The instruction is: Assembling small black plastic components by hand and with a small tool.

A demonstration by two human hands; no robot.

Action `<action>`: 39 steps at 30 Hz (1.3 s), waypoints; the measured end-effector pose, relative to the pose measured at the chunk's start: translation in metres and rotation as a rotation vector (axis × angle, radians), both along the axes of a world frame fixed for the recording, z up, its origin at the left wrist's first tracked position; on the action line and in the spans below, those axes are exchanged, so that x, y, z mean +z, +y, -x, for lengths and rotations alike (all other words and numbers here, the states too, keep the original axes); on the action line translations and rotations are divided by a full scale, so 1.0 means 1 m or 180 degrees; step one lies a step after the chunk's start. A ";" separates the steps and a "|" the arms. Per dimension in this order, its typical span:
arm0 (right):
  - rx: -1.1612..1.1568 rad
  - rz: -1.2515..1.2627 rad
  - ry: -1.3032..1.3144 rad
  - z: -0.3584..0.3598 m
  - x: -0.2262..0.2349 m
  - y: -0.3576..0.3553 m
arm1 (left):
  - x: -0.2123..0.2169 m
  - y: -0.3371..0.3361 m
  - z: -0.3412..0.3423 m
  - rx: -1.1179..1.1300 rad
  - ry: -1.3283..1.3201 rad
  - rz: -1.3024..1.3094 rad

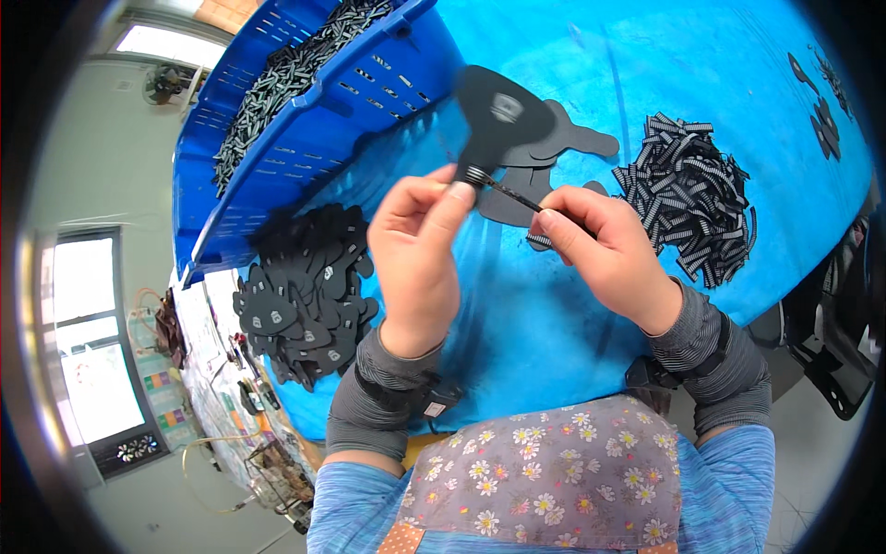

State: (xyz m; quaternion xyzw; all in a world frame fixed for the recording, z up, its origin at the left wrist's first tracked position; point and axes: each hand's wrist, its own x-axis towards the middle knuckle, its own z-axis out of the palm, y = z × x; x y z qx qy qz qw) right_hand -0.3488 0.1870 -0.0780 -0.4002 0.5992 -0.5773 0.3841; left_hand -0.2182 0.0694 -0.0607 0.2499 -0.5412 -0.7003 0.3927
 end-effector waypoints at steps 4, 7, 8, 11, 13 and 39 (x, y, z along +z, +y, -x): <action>-0.0138 0.0115 -0.0004 0.000 -0.006 -0.001 | 0.007 -0.010 -0.005 0.0006 0.0288 0.0054; -0.0461 0.0289 -0.1361 0.003 0.001 -0.002 | 0.009 -0.005 -0.006 -0.0207 0.0191 -0.0075; -0.0444 0.0247 -0.1807 0.007 0.003 -0.002 | 0.012 -0.001 -0.003 -0.0274 0.0154 -0.0197; -0.0526 0.0299 -0.2273 0.008 0.010 -0.003 | 0.008 0.003 -0.004 -0.0662 -0.0087 -0.0296; -0.0463 0.0287 -0.2306 0.011 0.008 -0.001 | 0.007 0.007 -0.003 -0.0701 -0.0146 -0.0397; -0.0976 0.0836 -0.1711 0.003 0.000 0.001 | 0.011 0.021 0.004 -0.0804 -0.0710 -0.0252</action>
